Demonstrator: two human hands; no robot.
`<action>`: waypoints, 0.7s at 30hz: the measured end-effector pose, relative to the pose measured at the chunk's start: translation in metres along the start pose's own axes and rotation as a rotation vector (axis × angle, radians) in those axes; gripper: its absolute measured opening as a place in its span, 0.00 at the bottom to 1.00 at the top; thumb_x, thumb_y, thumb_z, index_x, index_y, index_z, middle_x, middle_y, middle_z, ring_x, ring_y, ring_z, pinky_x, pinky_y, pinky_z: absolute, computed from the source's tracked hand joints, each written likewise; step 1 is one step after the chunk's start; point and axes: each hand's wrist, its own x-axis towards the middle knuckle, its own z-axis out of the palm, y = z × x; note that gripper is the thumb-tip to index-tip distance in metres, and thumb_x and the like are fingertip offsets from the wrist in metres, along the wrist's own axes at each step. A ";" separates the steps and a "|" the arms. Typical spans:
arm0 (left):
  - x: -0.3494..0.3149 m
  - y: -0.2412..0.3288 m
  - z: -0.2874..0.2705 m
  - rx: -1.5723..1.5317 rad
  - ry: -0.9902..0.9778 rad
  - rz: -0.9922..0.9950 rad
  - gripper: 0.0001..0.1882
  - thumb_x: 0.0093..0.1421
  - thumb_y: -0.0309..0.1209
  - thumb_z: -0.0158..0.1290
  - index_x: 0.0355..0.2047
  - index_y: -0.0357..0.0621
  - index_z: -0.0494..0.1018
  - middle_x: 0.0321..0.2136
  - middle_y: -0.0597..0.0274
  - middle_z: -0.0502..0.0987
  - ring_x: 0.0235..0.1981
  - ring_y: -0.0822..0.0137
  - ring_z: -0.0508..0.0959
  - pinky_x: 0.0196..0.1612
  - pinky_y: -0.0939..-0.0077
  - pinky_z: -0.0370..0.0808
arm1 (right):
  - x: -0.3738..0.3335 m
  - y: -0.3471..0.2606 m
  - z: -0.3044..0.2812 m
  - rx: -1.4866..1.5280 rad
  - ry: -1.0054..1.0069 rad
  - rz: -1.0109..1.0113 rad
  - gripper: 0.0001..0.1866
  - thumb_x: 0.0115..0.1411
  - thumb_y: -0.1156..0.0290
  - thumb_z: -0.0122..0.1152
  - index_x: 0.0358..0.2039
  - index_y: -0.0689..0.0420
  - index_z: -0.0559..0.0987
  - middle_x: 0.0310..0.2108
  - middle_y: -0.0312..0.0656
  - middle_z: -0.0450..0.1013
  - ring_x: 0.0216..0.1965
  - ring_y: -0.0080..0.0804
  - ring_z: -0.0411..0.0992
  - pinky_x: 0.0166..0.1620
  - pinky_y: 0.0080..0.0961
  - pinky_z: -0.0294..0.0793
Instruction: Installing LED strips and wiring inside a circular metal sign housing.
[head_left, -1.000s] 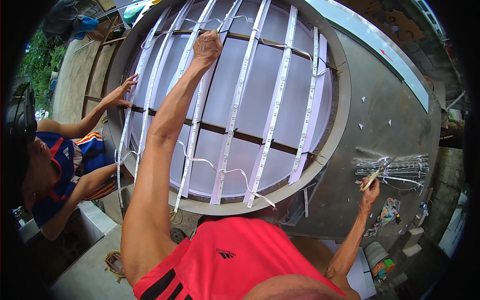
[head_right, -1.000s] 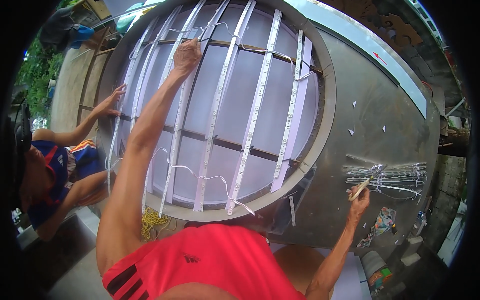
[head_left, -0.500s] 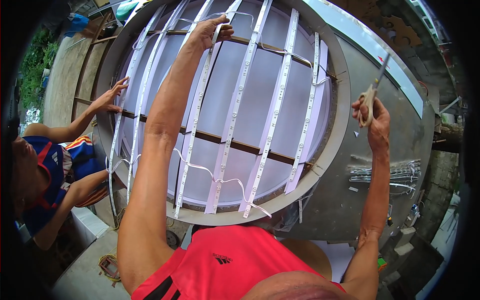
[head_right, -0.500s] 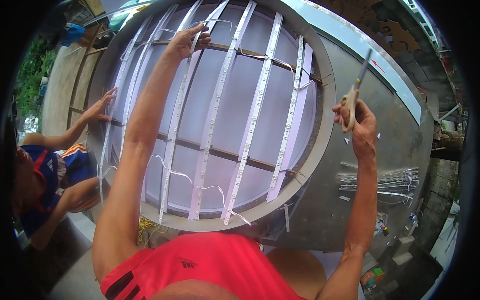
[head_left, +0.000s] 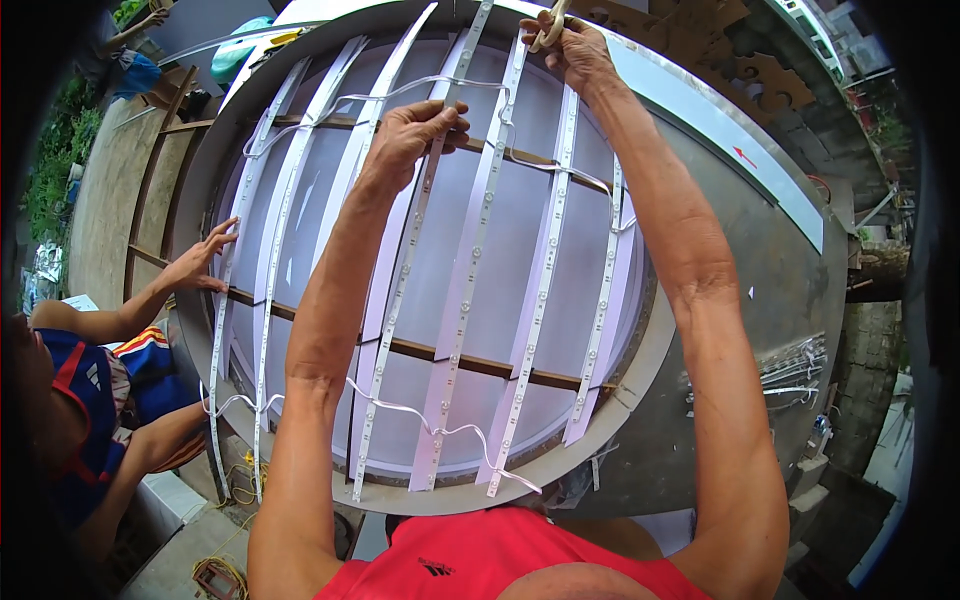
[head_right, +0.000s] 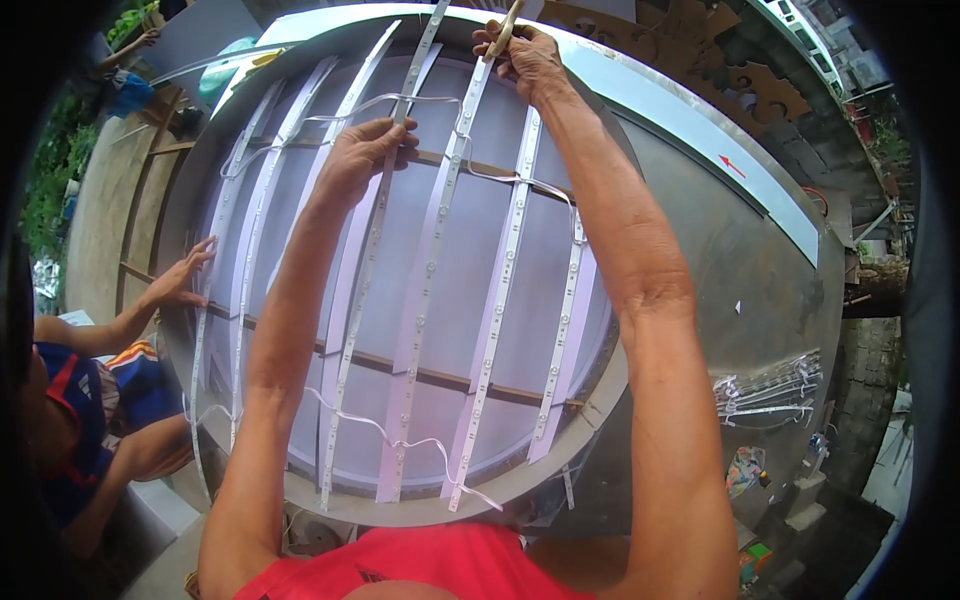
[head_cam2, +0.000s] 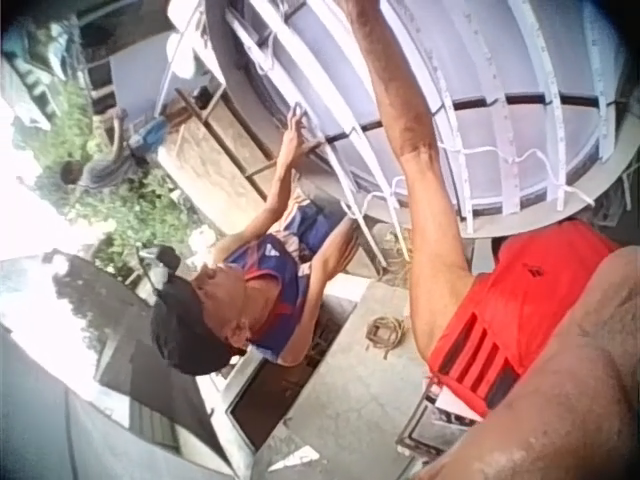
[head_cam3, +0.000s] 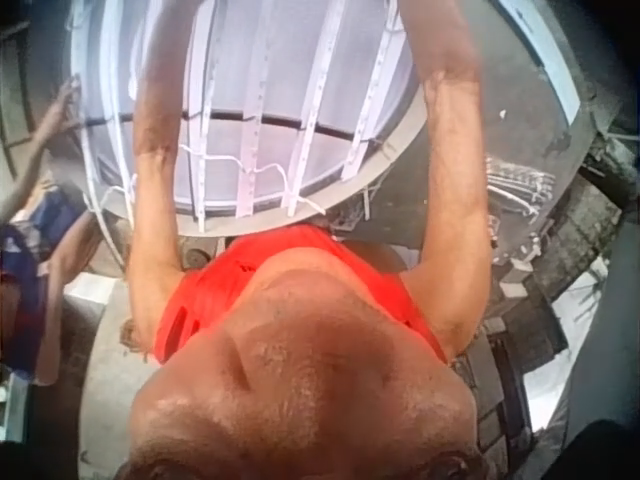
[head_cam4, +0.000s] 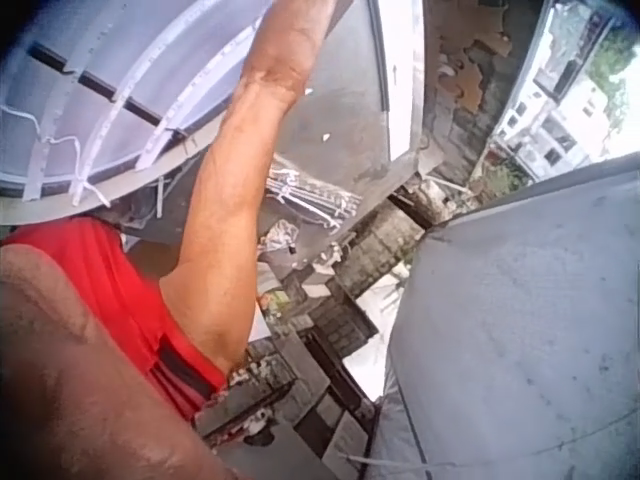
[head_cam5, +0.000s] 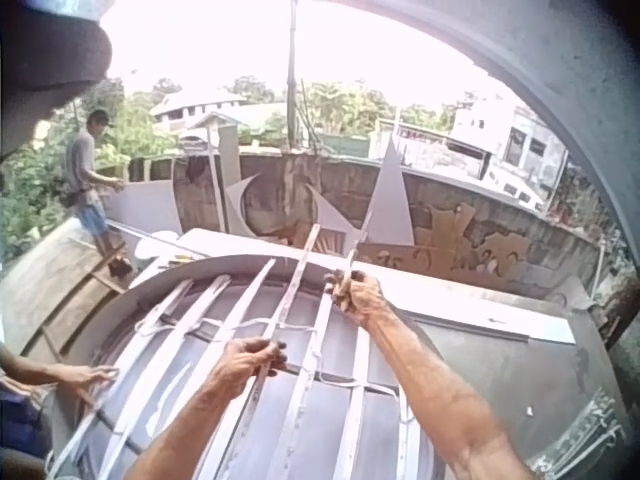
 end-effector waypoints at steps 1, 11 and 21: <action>-0.002 -0.001 -0.001 0.014 0.005 -0.005 0.14 0.63 0.35 0.57 0.44 0.38 0.79 0.32 0.54 0.83 0.34 0.63 0.84 0.39 0.71 0.79 | 0.004 0.003 0.007 0.014 -0.013 -0.013 0.22 0.54 0.60 0.72 0.40 0.63 0.78 0.34 0.47 0.81 0.30 0.30 0.81 0.19 0.14 0.71; 0.002 -0.004 -0.001 0.076 -0.004 -0.003 0.14 0.61 0.34 0.58 0.43 0.37 0.80 0.30 0.52 0.83 0.32 0.63 0.84 0.38 0.70 0.78 | 0.043 0.003 0.046 0.145 0.017 -0.118 0.17 0.48 0.71 0.77 0.35 0.61 0.78 0.27 0.44 0.79 0.26 0.32 0.80 0.17 0.17 0.73; 0.052 0.094 0.030 0.631 0.437 0.766 0.16 0.63 0.41 0.56 0.43 0.43 0.81 0.37 0.54 0.83 0.35 0.60 0.84 0.45 0.69 0.80 | 0.006 -0.015 0.039 0.052 -0.039 -0.227 0.17 0.47 0.76 0.74 0.38 0.61 0.80 0.28 0.42 0.78 0.26 0.27 0.76 0.30 0.17 0.76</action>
